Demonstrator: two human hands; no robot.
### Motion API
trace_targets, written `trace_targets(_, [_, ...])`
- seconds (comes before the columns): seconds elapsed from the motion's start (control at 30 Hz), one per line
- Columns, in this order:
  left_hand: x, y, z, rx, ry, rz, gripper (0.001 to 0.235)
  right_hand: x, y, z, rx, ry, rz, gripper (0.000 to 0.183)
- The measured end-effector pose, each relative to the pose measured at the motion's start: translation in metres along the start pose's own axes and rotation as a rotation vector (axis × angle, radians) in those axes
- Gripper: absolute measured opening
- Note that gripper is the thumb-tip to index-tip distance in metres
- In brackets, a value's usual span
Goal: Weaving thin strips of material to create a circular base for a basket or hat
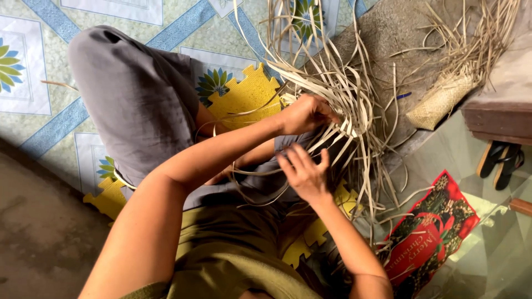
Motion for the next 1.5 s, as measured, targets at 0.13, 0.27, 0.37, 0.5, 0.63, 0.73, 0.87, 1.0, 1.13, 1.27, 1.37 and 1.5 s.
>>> trace_targets(0.13, [-0.005, -0.001, 0.0, -0.036, 0.004, 0.094, 0.016, -0.013, -0.046, 0.016, -0.314, -0.175, 0.007, 0.019])
trace_targets(0.27, [-0.008, -0.007, 0.001, -0.047, -0.024, 0.143, 0.016, 0.007, -0.051, 0.035, -0.675, -0.341, -0.13, 0.051])
trace_targets(0.37, [-0.009, -0.008, 0.0, -0.069, -0.04, 0.144, 0.017, 0.033, -0.03, 0.06, -0.867, -0.291, -0.18, 0.014])
trace_targets(0.5, [-0.013, -0.006, -0.003, -0.139, -0.058, 0.114, 0.025, 0.099, -0.026, 0.075, -0.615, -0.463, 0.068, 0.015])
trace_targets(0.63, [-0.011, 0.006, -0.017, -0.158, -0.128, 0.052, 0.023, 0.198, -0.029, 0.046, -0.457, -1.242, -0.024, 0.092])
trace_targets(0.73, [-0.005, -0.002, -0.027, -0.125, -0.111, 0.153, 0.021, 0.131, -0.03, 0.071, -0.775, -1.626, -0.544, 0.104])
trace_targets(0.87, [-0.011, -0.006, -0.025, -0.197, -0.05, 0.09, 0.023, 0.142, -0.05, 0.065, -0.78, -1.536, -0.482, 0.019])
trace_targets(1.0, [-0.016, 0.008, -0.027, -0.192, -0.094, 0.109, 0.019, 0.13, -0.039, 0.089, -0.281, -1.875, -0.019, 0.034])
trace_targets(1.13, [-0.02, 0.013, -0.031, -0.192, -0.129, 0.117, 0.021, 0.065, 0.02, 0.11, -0.434, -1.85, -0.533, 0.107])
trace_targets(1.27, [-0.021, 0.001, -0.033, -0.214, -0.128, 0.117, 0.02, -0.058, 0.041, 0.109, 0.046, -0.566, -0.409, 0.084])
trace_targets(1.37, [-0.021, -0.002, -0.036, -0.146, -0.176, 0.149, 0.025, -0.038, 0.034, 0.012, -0.149, -0.813, -0.717, 0.099])
trace_targets(1.5, [-0.022, -0.013, -0.035, -0.149, -0.235, 0.32, 0.017, 0.035, 0.011, -0.102, -0.157, -0.949, -0.852, 0.085])
Point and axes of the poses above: each hand's wrist, its own x-axis away from the middle knuckle, its own z-axis out of the back of the hand, y = z × x, the point moved 10 cm from there along -x, towards the middle knuckle, and after that the axes turned 1 degree about y, right-handed, at the moved point
